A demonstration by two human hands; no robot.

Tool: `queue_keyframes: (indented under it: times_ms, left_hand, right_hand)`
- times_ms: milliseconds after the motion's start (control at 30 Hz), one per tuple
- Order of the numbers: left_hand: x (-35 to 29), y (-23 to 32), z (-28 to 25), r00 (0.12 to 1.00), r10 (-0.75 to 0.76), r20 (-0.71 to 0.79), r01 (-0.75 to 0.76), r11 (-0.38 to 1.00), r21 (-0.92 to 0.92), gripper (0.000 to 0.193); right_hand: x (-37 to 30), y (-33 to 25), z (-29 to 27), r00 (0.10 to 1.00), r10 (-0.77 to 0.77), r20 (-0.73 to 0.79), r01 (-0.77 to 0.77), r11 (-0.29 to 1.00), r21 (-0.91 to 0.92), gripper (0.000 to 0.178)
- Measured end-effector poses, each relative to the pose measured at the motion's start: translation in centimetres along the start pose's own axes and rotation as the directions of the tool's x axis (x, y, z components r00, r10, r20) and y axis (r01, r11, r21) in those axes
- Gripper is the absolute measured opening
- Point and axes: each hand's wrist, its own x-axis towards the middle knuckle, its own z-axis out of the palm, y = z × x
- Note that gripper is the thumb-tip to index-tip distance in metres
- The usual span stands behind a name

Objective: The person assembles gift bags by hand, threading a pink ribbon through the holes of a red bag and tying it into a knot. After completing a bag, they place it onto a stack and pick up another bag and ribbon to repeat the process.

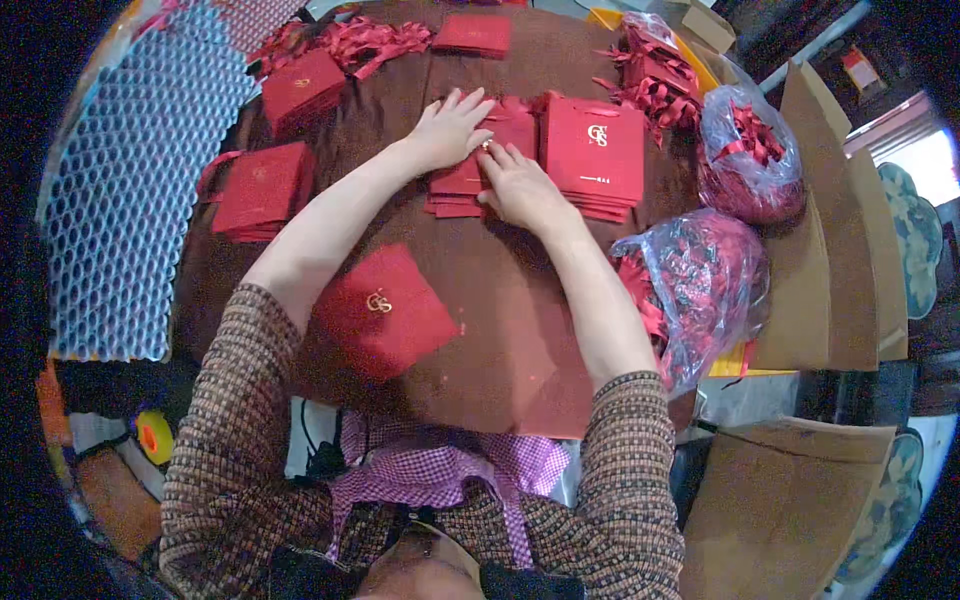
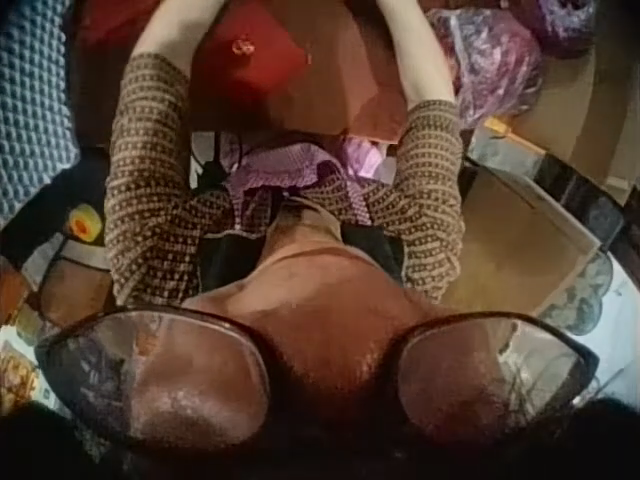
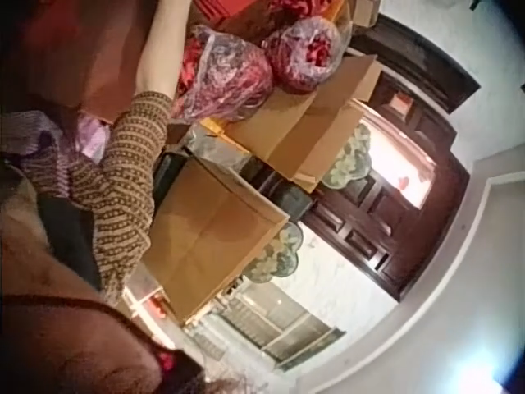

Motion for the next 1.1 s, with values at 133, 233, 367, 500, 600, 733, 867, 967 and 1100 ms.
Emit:
queue_keyframes:
  times_ms: [133,233,367,500,600,733,867,967,1100]
  left_hand:
    - [1.2,0.9,2.9,0.99,-0.075,0.123,0.068,0.996,0.064,0.058]
    - [1.6,0.5,3.5,0.99,-0.068,0.121,0.061,0.996,0.061,0.058]
    - [1.8,0.1,3.5,0.999,-0.041,0.024,0.039,0.997,0.066,0.059]
    - [2.0,0.3,1.4,0.993,-0.034,-0.115,0.04,0.998,0.055,0.064]
    - [1.3,-1.1,-0.3,0.92,-0.05,-0.388,0.025,0.997,-0.069,0.059]
    - [-2.2,-3.0,-4.3,0.93,-0.134,-0.342,-0.014,0.917,-0.399,0.046]
    - [-13.7,-6.0,-6.2,0.948,-0.317,-0.007,0.294,0.887,-0.355,0.043]
    - [-19.9,-3.1,-7.3,0.92,-0.325,0.217,0.384,0.858,-0.341,0.042]
    - [-24.8,-1.3,-4.2,0.964,-0.254,0.078,0.265,0.942,-0.207,0.042]
  right_hand:
    - [-0.5,1.1,2.3,0.984,-0.026,-0.175,0.028,1.0,0.006,0.053]
    - [-0.6,1.1,2.7,0.973,-0.026,-0.231,0.023,1.0,-0.014,0.053]
    - [-0.3,0.3,1.6,0.952,-0.034,-0.304,0.026,0.999,-0.029,0.048]
    - [-2.2,-1.8,-1.0,0.932,-0.074,-0.356,0.075,0.997,-0.01,0.04]
    - [-5.8,-3.5,-3.4,0.898,-0.056,-0.437,0.076,0.997,0.027,0.035]
    - [-14.0,-3.0,-6.1,0.939,0.125,-0.32,-0.059,0.976,0.209,0.028]
    - [-22.0,-4.8,-5.5,0.831,0.471,-0.297,-0.331,0.846,0.417,0.018]
    - [-28.8,-5.9,-4.9,0.724,0.65,-0.231,-0.554,0.747,0.367,0.017]
    - [-32.3,-6.5,-0.2,0.72,0.632,-0.288,-0.597,0.775,0.206,0.025]
